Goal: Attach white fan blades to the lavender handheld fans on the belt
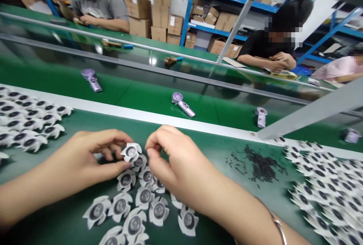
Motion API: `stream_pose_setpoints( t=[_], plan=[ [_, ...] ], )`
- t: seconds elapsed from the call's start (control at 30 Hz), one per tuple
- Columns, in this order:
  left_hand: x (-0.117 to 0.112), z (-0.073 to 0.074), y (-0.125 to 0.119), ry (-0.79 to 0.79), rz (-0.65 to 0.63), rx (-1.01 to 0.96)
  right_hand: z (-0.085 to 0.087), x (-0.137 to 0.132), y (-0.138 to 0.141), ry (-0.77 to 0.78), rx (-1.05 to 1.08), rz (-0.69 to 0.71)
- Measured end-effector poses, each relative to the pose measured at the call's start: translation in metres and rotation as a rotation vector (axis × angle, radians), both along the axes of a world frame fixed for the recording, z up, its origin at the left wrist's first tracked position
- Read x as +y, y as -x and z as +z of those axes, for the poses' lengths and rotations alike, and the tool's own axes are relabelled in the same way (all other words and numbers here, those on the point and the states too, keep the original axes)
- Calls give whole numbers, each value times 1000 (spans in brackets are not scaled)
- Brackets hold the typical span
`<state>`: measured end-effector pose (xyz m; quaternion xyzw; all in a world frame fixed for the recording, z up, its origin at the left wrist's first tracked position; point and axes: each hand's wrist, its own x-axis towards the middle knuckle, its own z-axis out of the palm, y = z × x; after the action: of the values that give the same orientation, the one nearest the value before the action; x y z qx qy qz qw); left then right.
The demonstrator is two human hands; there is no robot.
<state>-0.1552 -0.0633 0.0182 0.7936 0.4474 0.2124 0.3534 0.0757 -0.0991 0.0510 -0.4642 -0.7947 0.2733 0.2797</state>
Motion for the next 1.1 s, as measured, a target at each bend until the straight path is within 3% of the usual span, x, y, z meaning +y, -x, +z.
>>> stream_pose_setpoints(
  t=[0.1,0.2,0.37,0.53,0.7,0.87,1.03,1.1],
  plan=[
    [-10,6,-3,151,-56,-272,0,4,21,127,118,14],
    [-16,10,-4,324,-38,-475,-3,5,24,255,220,-14],
    [-18,11,-5,511,-7,-604,0,5,22,70,194,27],
    [-18,10,-6,493,23,-529,0,7,23,6,133,98],
    [-18,10,-9,515,50,-590,-5,3,19,2,150,81],
    [-19,9,-9,476,162,-648,-7,-7,16,-168,151,199],
    [-20,12,-5,392,182,-657,-1,-9,18,-42,265,219],
    [-19,15,-3,380,189,-663,1,7,2,-86,168,136]
  ],
)
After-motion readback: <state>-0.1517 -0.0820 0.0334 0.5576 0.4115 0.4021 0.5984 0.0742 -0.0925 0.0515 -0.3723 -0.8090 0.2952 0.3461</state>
